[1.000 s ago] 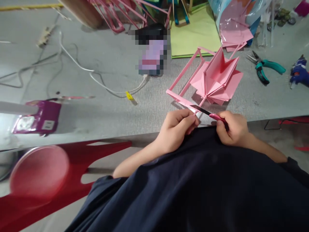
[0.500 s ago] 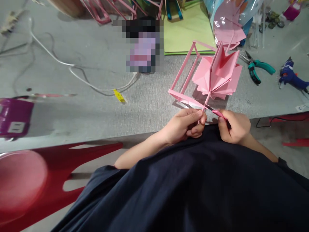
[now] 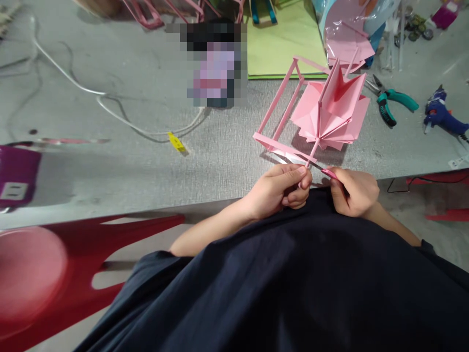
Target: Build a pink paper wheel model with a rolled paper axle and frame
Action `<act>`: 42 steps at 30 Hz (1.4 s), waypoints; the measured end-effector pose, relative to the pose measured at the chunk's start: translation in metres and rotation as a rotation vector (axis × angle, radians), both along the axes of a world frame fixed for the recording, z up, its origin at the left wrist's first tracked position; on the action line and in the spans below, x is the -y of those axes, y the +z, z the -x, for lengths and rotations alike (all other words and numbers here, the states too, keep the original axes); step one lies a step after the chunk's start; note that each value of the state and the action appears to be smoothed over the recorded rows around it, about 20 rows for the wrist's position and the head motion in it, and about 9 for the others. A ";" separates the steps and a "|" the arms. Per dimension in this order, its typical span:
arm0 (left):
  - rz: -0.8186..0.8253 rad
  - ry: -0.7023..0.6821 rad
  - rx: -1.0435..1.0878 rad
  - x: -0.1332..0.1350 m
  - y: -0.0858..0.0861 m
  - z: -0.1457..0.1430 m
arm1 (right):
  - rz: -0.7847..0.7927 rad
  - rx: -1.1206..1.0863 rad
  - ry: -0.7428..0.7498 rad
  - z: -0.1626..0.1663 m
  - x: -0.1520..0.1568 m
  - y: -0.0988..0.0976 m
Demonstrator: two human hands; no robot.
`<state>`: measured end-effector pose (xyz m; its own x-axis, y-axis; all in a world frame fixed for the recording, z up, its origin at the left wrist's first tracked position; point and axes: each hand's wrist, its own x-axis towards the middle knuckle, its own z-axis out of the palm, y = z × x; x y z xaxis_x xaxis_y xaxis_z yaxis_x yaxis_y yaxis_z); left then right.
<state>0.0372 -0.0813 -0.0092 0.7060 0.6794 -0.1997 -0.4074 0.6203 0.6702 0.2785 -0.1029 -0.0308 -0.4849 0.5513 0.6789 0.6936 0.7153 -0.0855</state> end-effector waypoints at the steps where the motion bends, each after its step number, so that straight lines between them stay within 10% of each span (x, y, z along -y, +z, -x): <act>1: -0.001 0.001 -0.002 0.000 0.000 0.000 | 0.009 -0.001 -0.005 -0.001 0.001 0.000; 42: -0.009 0.062 -0.104 0.005 0.005 -0.001 | 0.012 -0.008 0.078 -0.001 -0.001 -0.003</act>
